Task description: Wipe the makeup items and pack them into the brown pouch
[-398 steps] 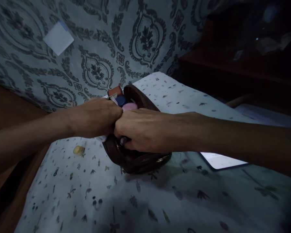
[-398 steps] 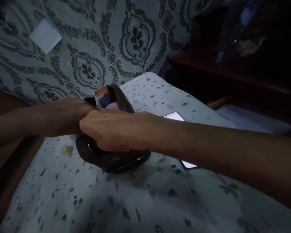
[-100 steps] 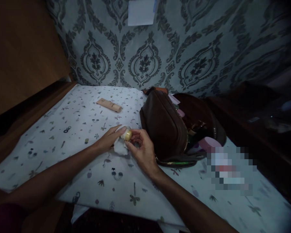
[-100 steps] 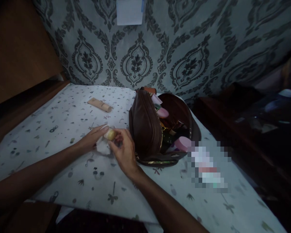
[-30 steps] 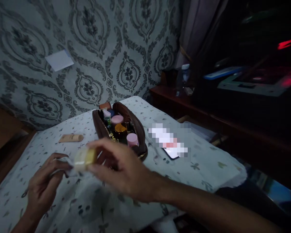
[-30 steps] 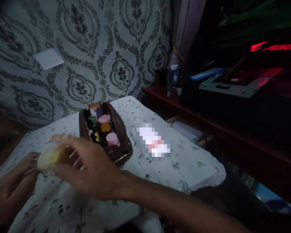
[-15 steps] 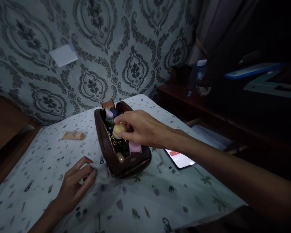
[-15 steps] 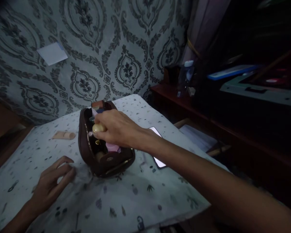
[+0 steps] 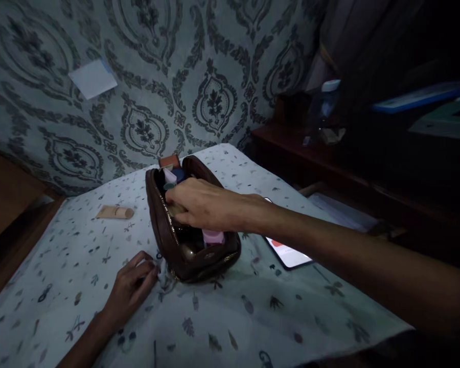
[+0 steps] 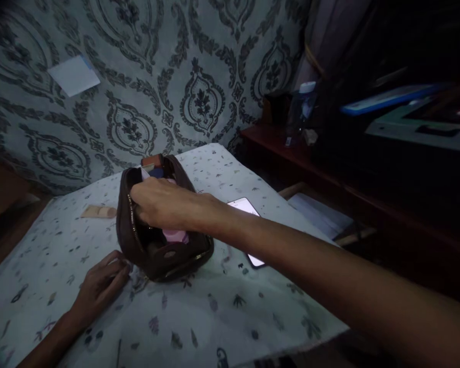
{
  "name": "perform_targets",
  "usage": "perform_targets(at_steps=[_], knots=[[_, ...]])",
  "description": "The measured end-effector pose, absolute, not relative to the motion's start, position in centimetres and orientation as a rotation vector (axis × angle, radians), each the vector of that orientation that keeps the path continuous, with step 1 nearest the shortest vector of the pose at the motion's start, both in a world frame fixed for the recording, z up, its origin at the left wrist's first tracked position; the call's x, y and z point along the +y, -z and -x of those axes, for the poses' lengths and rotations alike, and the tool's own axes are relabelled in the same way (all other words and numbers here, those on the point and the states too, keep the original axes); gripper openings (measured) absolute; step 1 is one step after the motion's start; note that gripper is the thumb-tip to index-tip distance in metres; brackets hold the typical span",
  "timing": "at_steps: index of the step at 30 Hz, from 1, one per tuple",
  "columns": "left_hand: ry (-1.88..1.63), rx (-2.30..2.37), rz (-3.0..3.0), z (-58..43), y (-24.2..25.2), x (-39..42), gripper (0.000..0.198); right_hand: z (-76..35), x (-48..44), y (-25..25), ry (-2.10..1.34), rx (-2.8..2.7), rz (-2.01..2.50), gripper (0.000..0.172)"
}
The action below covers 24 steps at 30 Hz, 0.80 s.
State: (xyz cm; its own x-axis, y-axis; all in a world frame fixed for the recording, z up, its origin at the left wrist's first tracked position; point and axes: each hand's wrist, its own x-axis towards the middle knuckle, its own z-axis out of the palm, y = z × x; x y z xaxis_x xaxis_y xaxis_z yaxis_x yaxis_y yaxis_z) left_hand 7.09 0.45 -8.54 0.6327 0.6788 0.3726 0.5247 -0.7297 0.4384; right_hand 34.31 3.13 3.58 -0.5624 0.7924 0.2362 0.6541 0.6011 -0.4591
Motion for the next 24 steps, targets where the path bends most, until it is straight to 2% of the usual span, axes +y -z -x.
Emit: perform_targets(at_steps=[4,10,14,24], knots=[[-0.792,0.983,-2.526,-6.9,9.0,0.8,0.026,-34.4,2.9,-4.1,-0.445,-2.482,1.165,0.006],[-0.784,0.996,-2.494,-6.7,9.1,0.8,0.026,-34.7,2.5,-4.1,-0.443,-2.529,1.045,0.019],[-0.784,0.994,-2.506,-6.7,9.1,0.8,0.026,-34.7,2.5,-4.4,-0.47,-2.569,1.049,0.009],[-0.747,1.001,-2.468,-6.2,9.6,1.0,0.027,-34.9,2.4,-3.4,-0.625,-2.667,0.983,0.018]])
